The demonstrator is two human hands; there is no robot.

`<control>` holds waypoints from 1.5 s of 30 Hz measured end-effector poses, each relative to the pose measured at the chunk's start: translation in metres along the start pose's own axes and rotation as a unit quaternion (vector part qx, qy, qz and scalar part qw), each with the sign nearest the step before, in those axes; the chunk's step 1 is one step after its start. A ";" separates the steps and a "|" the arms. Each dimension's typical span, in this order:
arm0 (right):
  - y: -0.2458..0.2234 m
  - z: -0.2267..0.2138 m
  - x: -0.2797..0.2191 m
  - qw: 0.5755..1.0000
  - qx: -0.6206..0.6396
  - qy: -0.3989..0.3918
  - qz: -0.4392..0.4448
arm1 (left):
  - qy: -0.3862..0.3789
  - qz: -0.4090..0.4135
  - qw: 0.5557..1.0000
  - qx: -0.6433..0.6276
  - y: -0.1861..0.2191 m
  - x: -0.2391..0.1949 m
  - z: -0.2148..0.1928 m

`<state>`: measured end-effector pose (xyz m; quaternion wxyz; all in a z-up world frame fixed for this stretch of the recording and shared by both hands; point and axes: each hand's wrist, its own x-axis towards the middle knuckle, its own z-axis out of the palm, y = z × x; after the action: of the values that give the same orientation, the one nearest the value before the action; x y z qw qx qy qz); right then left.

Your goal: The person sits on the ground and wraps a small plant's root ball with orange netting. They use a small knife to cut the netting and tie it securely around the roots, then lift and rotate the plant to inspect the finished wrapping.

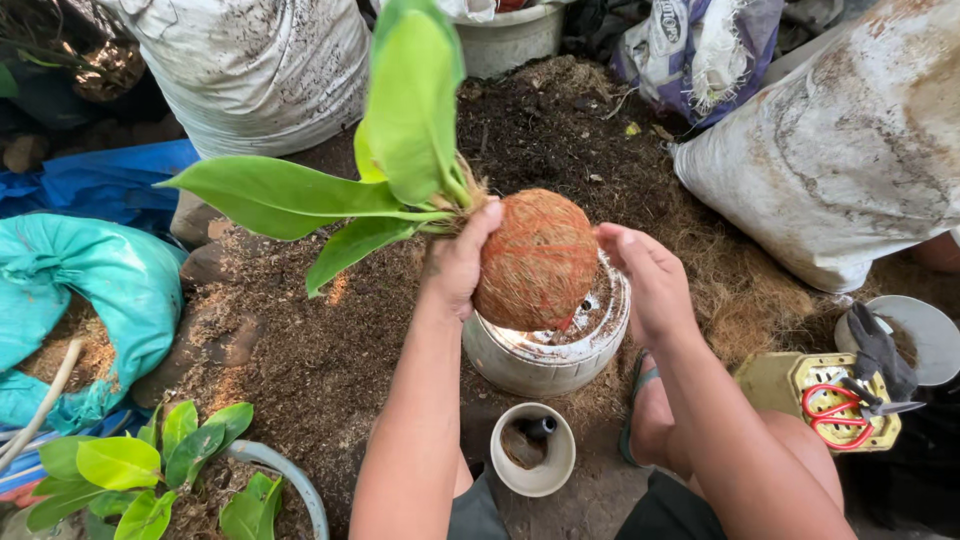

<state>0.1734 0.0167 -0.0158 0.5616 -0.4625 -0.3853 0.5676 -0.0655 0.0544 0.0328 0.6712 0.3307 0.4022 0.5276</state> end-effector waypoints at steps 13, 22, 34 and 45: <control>0.056 0.020 -0.024 0.979 -0.200 -0.044 -0.011 | -0.012 -0.020 0.984 -0.179 0.017 -0.005 -0.061; 0.056 0.007 -0.007 0.979 -0.203 0.017 -0.017 | -0.154 -0.017 0.942 -0.299 0.016 -0.025 -0.068; 0.047 0.022 -0.015 0.972 -0.175 -0.088 0.126 | -0.202 0.085 0.918 -0.331 0.011 -0.018 -0.066; 0.069 -0.026 -0.010 0.766 -0.605 -0.130 -0.174 | -0.159 0.041 0.930 -0.330 0.010 -0.007 -0.068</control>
<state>0.1781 -0.0006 -0.0883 0.1987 -0.5535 -0.7920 0.1639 -0.1311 0.0506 0.0113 0.7756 0.1867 0.0795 0.5977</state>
